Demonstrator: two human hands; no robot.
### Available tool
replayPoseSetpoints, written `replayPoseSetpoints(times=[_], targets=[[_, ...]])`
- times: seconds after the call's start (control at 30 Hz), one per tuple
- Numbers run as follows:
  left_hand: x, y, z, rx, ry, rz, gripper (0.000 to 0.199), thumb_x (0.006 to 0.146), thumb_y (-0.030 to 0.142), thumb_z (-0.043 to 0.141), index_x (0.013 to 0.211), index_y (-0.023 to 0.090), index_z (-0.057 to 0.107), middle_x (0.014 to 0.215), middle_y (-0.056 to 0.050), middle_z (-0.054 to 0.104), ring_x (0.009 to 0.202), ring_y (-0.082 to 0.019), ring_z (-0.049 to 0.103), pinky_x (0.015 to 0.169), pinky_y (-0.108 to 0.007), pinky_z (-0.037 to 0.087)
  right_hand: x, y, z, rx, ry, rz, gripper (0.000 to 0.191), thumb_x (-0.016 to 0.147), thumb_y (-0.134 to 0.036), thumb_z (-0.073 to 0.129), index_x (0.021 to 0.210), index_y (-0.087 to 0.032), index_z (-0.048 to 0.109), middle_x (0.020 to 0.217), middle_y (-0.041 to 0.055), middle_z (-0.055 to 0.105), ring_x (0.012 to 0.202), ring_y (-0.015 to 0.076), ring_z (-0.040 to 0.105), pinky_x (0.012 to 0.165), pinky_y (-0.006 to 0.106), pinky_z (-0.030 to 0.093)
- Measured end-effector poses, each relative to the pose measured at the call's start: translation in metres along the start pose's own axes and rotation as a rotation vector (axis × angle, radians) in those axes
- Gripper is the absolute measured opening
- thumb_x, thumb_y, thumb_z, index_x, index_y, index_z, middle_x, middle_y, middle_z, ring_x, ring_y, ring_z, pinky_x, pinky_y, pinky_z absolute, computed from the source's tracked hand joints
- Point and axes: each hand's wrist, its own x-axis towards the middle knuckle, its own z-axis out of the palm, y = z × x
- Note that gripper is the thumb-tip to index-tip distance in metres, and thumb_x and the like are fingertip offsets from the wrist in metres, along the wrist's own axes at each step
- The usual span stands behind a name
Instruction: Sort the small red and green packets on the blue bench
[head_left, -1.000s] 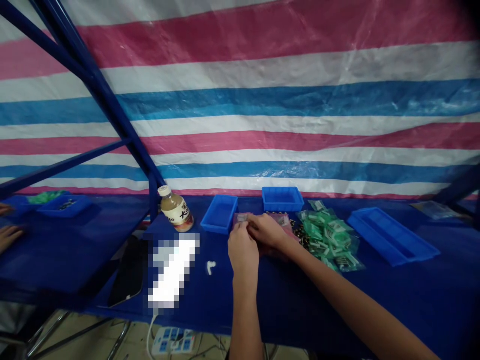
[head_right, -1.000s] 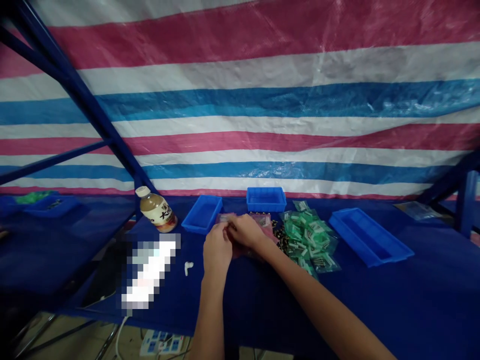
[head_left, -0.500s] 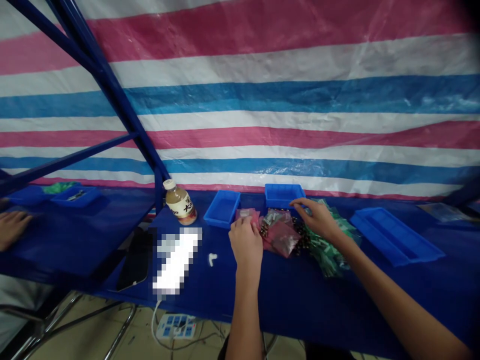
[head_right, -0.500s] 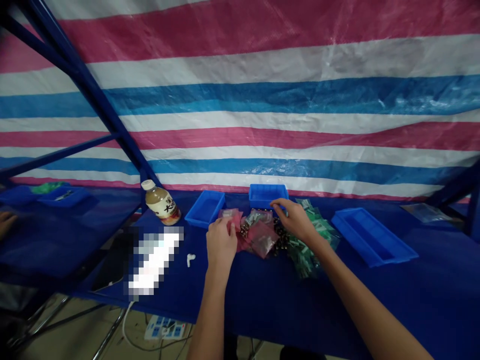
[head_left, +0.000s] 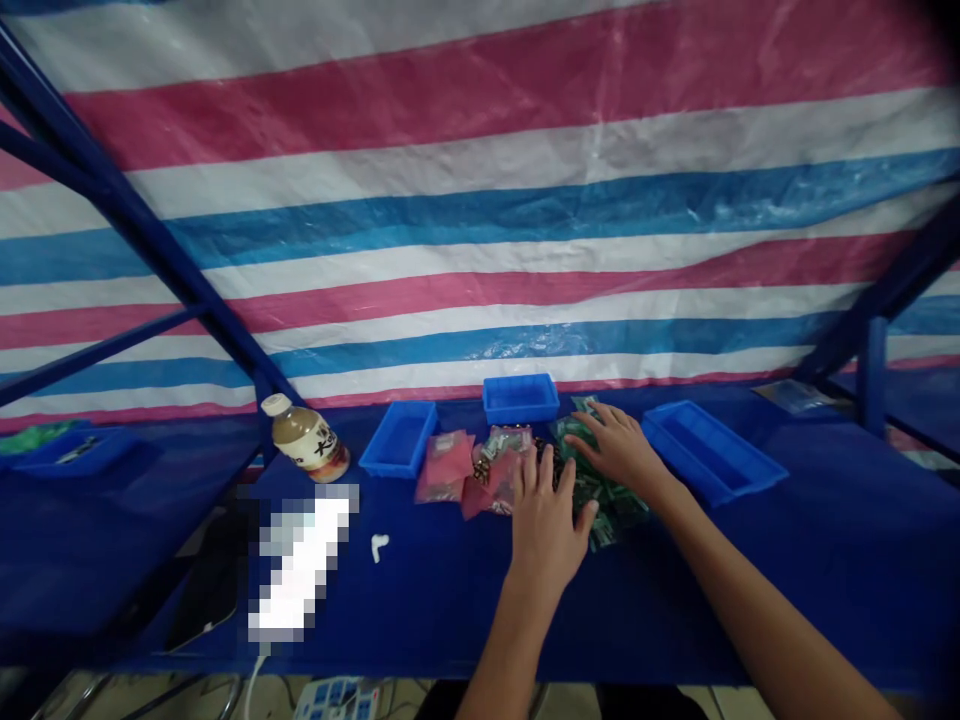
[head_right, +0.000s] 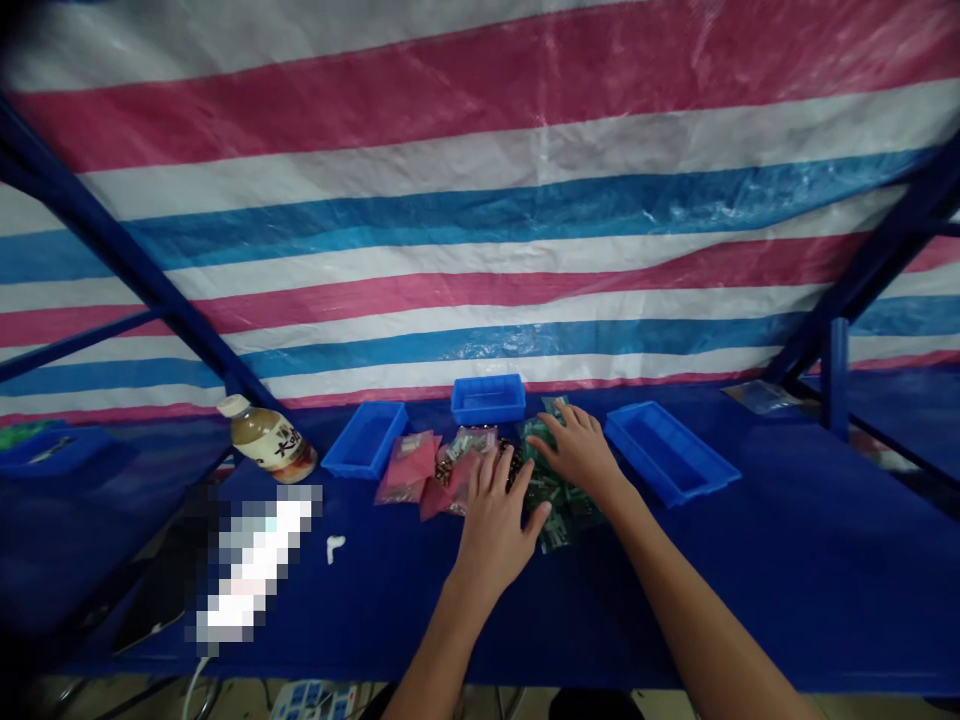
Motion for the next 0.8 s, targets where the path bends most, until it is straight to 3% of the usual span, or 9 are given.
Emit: replayPoseSetpoints(times=[0.17, 0.37, 0.57, 0.8], targets=[[-0.003, 0.005, 0.01, 0.061, -0.042, -0.082, 0.055, 0.088, 0.039, 0.054, 0.139, 0.02, 0.046, 0.147, -0.013, 0.041, 0.141, -0.034, 0.026, 0.116, -0.055, 0.025, -0.001, -0.009, 0.002, 0.023, -0.102, -0.033, 0.051, 0.092, -0.058, 0.042, 0.129, -0.027, 0.057, 0.127, 0.0126, 0.058, 0.114, 0.0321, 0.051, 0.089, 0.044, 0.04], [-0.005, 0.004, 0.018, 0.081, -0.013, -0.061, 0.051, 0.094, 0.043, 0.042, 0.14, 0.021, 0.045, 0.147, -0.012, 0.043, 0.142, -0.033, 0.026, 0.116, -0.056, 0.022, 0.004, -0.011, 0.003, -0.005, -0.058, -0.019, 0.036, 0.093, -0.049, 0.046, 0.112, -0.024, 0.063, 0.109, 0.0103, 0.065, 0.102, 0.0278, 0.056, 0.081, 0.038, 0.039], [-0.007, 0.012, 0.027, 0.073, 0.057, -0.134, 0.051, 0.098, 0.043, 0.034, 0.142, 0.019, 0.043, 0.147, -0.012, 0.042, 0.142, -0.032, 0.027, 0.116, -0.055, 0.023, 0.008, -0.01, 0.005, 0.084, -0.057, 0.017, 0.03, 0.093, -0.047, 0.048, 0.1, -0.023, 0.066, 0.097, 0.0066, 0.07, 0.087, 0.0218, 0.065, 0.067, 0.028, 0.042], [-0.002, 0.016, 0.02, -0.049, 0.107, -0.206, 0.05, 0.099, 0.038, 0.031, 0.141, 0.013, 0.044, 0.144, -0.014, 0.046, 0.137, -0.031, 0.035, 0.114, -0.054, 0.027, 0.007, -0.003, -0.003, 0.167, 0.04, 0.039, 0.03, 0.094, -0.044, 0.048, 0.093, -0.023, 0.069, 0.086, 0.0051, 0.073, 0.079, 0.0225, 0.069, 0.066, 0.027, 0.044]])
